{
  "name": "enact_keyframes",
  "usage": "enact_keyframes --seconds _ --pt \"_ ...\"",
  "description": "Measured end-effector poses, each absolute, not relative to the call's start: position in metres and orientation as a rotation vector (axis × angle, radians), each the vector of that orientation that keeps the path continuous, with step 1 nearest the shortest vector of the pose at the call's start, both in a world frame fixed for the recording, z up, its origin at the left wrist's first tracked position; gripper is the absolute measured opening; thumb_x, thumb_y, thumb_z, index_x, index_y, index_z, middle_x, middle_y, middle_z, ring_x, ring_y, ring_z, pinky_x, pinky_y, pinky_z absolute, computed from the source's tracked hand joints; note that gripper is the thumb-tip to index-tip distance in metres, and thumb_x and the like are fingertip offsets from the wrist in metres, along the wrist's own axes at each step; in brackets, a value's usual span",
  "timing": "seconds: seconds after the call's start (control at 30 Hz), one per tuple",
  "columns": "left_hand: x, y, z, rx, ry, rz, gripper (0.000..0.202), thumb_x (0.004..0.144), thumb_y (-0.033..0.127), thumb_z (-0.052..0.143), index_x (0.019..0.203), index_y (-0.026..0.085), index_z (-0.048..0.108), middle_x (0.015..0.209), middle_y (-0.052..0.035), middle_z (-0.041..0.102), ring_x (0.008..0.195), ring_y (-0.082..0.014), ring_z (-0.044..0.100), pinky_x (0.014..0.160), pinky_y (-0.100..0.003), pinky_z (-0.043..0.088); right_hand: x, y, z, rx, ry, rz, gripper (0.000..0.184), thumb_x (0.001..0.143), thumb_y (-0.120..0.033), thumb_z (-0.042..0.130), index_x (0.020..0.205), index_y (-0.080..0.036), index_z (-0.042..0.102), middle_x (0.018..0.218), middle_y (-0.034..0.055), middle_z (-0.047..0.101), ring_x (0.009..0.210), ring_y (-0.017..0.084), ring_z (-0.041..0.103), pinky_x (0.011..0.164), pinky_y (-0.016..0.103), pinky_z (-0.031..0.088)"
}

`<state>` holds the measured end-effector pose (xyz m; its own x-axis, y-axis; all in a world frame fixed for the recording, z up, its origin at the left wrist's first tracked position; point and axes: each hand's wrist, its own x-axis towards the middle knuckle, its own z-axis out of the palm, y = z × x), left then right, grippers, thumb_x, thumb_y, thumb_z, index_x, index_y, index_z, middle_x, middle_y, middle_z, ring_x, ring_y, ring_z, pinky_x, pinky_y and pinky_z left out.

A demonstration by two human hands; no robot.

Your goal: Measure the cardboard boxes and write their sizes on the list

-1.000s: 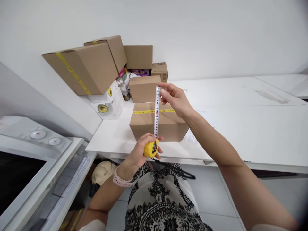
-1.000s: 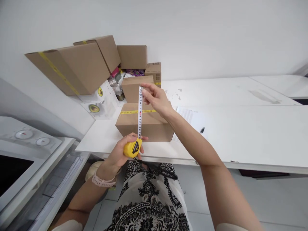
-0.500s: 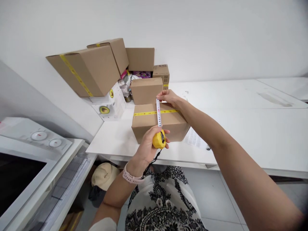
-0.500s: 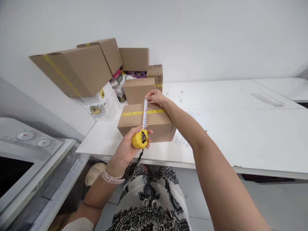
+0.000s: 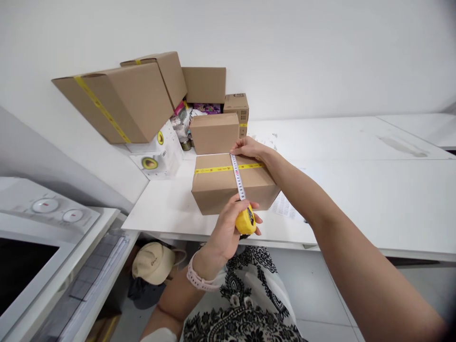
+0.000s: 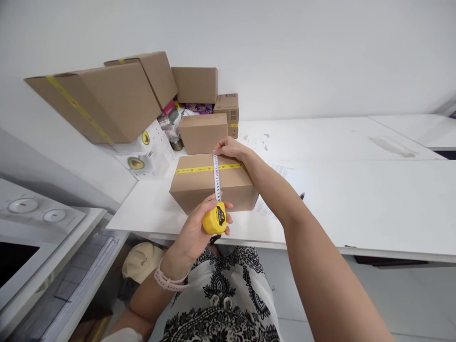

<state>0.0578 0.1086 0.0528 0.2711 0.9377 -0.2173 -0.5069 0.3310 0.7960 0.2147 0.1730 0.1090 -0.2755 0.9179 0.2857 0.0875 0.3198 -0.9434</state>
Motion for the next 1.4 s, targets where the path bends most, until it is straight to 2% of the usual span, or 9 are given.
enact_keyframes --seconds 0.07,0.17,0.23,0.4,0.6,0.73,1.13,1.4 --pt "0.058 0.104 0.052 0.689 0.775 1.068 0.042 0.076 0.041 0.076 0.106 0.018 0.058 0.098 -0.0067 0.063 0.072 -0.0177 0.062 0.051 -0.029 0.054 0.211 0.195 0.104 -0.943 -1.636 1.063 0.015 0.086 -0.037 0.069 0.094 -0.026 0.064 0.098 0.0044 0.068 0.094 0.021 0.059 0.075 0.034 0.049" --pt "0.055 0.099 0.051 0.701 0.782 1.074 0.044 0.078 0.042 0.075 0.111 0.018 0.059 0.099 -0.0059 0.060 0.074 -0.0178 0.061 0.051 -0.029 0.054 0.203 0.240 0.098 -1.029 -1.678 1.082 0.019 0.076 -0.030 0.078 0.080 -0.023 0.060 0.082 0.0021 0.067 0.082 0.020 0.057 0.071 0.033 0.047" --pt "0.053 0.098 0.050 0.693 0.789 1.095 0.044 0.079 0.044 0.075 0.111 0.019 0.060 0.097 -0.0051 0.059 0.074 -0.0175 0.060 0.051 -0.028 0.052 0.201 0.262 0.094 -1.106 -1.710 1.143 0.021 0.076 -0.029 0.080 0.078 -0.023 0.059 0.077 0.0006 0.065 0.075 0.018 0.055 0.069 0.032 0.045" --pt "0.050 0.097 0.050 0.663 0.839 1.147 0.039 0.077 0.047 0.076 0.098 0.019 0.059 0.092 -0.0034 0.056 0.073 -0.0153 0.056 0.051 -0.025 0.047 0.208 0.262 0.089 -1.071 -1.681 1.221 0.018 0.089 -0.040 0.070 0.091 -0.024 0.061 0.081 -0.0011 0.066 0.074 0.016 0.055 0.068 0.030 0.044" --pt "0.054 0.095 0.051 0.702 0.879 1.165 0.044 0.079 0.045 0.076 0.111 0.019 0.059 0.092 -0.0024 0.055 0.074 -0.0146 0.055 0.052 -0.024 0.043 0.209 0.246 0.095 -1.108 -1.684 1.235 0.023 0.088 -0.040 0.073 0.093 -0.022 0.060 0.082 -0.0006 0.065 0.077 0.014 0.056 0.070 0.027 0.044" --pt "0.058 0.098 0.050 0.701 0.877 1.164 0.042 0.079 0.045 0.076 0.107 0.019 0.057 0.094 -0.0026 0.055 0.074 -0.0142 0.055 0.052 -0.024 0.043 0.211 0.230 0.092 -1.068 -1.621 1.212 0.022 0.092 -0.043 0.068 0.098 -0.024 0.062 0.086 -0.0002 0.066 0.076 0.015 0.057 0.067 0.028 0.043" --pt "0.068 0.105 0.050 0.712 0.897 1.177 0.046 0.075 0.045 0.075 0.105 0.019 0.053 0.094 -0.0024 0.056 0.070 -0.0135 0.054 0.052 -0.025 0.041 0.212 0.229 0.097 -1.028 -1.632 1.270 0.021 0.094 -0.040 0.068 0.103 -0.021 0.064 0.093 -0.0012 0.070 0.078 0.013 0.057 0.069 0.027 0.043" --pt "0.070 0.107 0.049 0.701 0.912 1.188 0.047 0.073 0.045 0.077 0.104 0.020 0.052 0.092 -0.0019 0.056 0.069 -0.0128 0.055 0.052 -0.025 0.040 0.211 0.238 0.095 -1.073 -1.661 1.261 0.018 0.094 -0.035 0.068 0.103 -0.020 0.063 0.086 -0.0032 0.069 0.075 0.012 0.054 0.067 0.026 0.040"
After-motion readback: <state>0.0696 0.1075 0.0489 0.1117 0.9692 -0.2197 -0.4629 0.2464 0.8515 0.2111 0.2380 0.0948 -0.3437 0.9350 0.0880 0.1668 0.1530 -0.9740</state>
